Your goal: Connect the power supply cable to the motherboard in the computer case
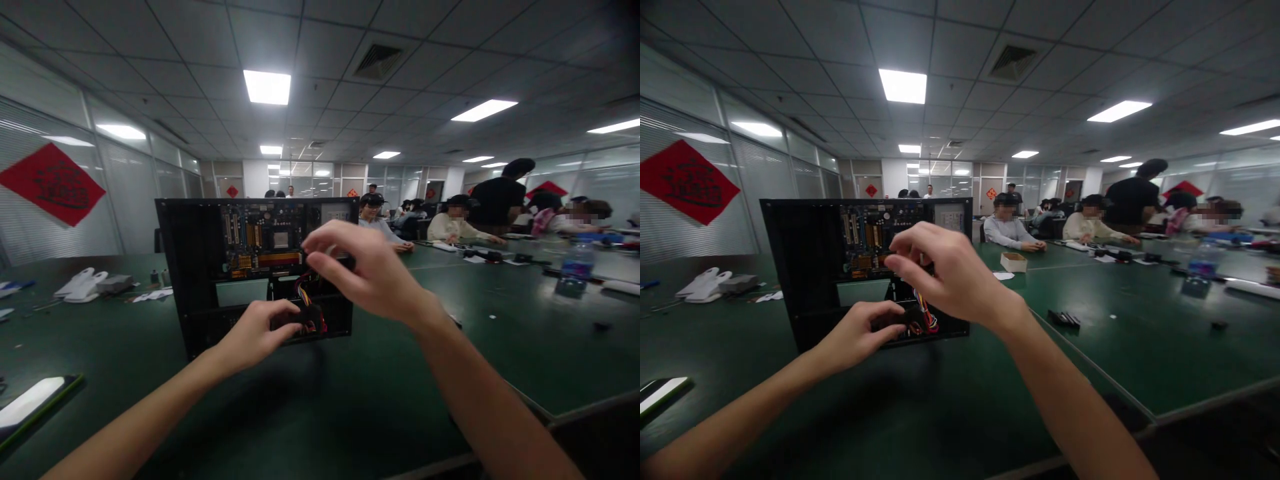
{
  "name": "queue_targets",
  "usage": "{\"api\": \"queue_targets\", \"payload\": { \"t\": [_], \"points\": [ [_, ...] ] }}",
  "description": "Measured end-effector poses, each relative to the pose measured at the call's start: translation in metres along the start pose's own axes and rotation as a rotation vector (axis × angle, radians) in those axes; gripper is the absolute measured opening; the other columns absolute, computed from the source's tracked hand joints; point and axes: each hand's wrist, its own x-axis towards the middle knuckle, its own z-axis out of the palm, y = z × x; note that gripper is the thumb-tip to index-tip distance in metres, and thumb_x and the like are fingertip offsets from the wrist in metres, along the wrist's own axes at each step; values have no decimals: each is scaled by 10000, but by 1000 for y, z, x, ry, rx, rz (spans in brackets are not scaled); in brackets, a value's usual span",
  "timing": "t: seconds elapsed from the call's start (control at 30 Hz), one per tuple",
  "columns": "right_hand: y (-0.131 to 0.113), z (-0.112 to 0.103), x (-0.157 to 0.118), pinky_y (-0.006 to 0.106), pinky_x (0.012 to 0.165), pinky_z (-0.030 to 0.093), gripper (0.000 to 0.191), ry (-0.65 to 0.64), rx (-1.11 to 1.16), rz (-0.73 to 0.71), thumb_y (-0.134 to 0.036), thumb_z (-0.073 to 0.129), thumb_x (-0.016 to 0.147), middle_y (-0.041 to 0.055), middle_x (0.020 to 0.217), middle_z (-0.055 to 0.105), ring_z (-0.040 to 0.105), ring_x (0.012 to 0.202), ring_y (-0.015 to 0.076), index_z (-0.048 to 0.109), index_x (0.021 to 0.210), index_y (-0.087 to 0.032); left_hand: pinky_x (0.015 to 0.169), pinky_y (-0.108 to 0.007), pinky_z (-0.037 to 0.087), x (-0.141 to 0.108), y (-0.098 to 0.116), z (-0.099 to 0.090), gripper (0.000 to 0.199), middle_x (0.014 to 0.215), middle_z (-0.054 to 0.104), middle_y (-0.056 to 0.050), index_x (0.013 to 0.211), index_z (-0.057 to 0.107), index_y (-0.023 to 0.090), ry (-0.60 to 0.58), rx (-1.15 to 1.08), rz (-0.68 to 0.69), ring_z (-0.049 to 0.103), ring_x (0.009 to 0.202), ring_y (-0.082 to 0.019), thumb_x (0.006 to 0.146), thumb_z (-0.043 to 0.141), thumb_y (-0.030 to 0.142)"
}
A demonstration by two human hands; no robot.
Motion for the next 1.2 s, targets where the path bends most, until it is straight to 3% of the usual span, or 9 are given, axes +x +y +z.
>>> {"api": "queue_targets", "payload": {
  "t": [0.17, 0.37, 0.5, 0.77, 1.0, 1.2],
  "points": [
    [36, 31, 20, 299, 752, 505, 257, -191, 41, 111, -386, 591, 1026, 70, 990, 744, 672, 855, 174, 701, 1093, -164, 673, -289, 544, 37, 13, -23, 283, 858, 774, -43, 1034, 762, 145, 2, -143, -33, 693, 765, -195, 868, 695, 364],
    [58, 34, 33, 319, 865, 503, 201, -98, 93, 207, -296, 583, 1011, 80, 1117, 743, 670, 997, 185, 686, 1122, -165, 816, -386, 615, 61, 5, -54, 416, 946, 795, -68, 1097, 759, 128, 63, -273, -64, 728, 836, -216, 809, 761, 428],
    [66, 36, 40, 320, 876, 523, 264, -110, 241, 209, -239, 626, 962, 97, 1198, 714, 665, 1025, 182, 652, 1209, -150, 888, -442, 622, 60, 5, -66, 481, 996, 802, -73, 1160, 756, 136, 83, -255, -91, 743, 908, -241, 795, 792, 448],
    [64, 53, 40, 310, 768, 535, 273, -75, 317, 191, -287, 669, 934, 67, 1059, 724, 655, 866, 166, 665, 1175, -157, 978, -483, 603, 48, 13, -80, 366, 1004, 810, -46, 1108, 786, 169, -25, -212, -32, 744, 1039, -275, 806, 784, 377],
    [66, 52, 38, 300, 685, 521, 278, -55, 389, 186, -307, 695, 907, 58, 1002, 715, 641, 785, 159, 667, 1140, -158, 973, -464, 612, 47, 8, -82, 393, 1001, 814, -44, 1169, 768, 154, -44, -225, 1, 756, 1017, -261, 827, 769, 347],
    [72, 52, 39, 305, 745, 546, 282, -106, 455, 163, -329, 711, 898, 62, 1017, 720, 666, 859, 170, 676, 1117, -156, 933, -421, 628, 49, 3, -80, 411, 1018, 812, -74, 1210, 750, 149, -60, -208, 46, 762, 982, -251, 841, 775, 329]
  ]
}}
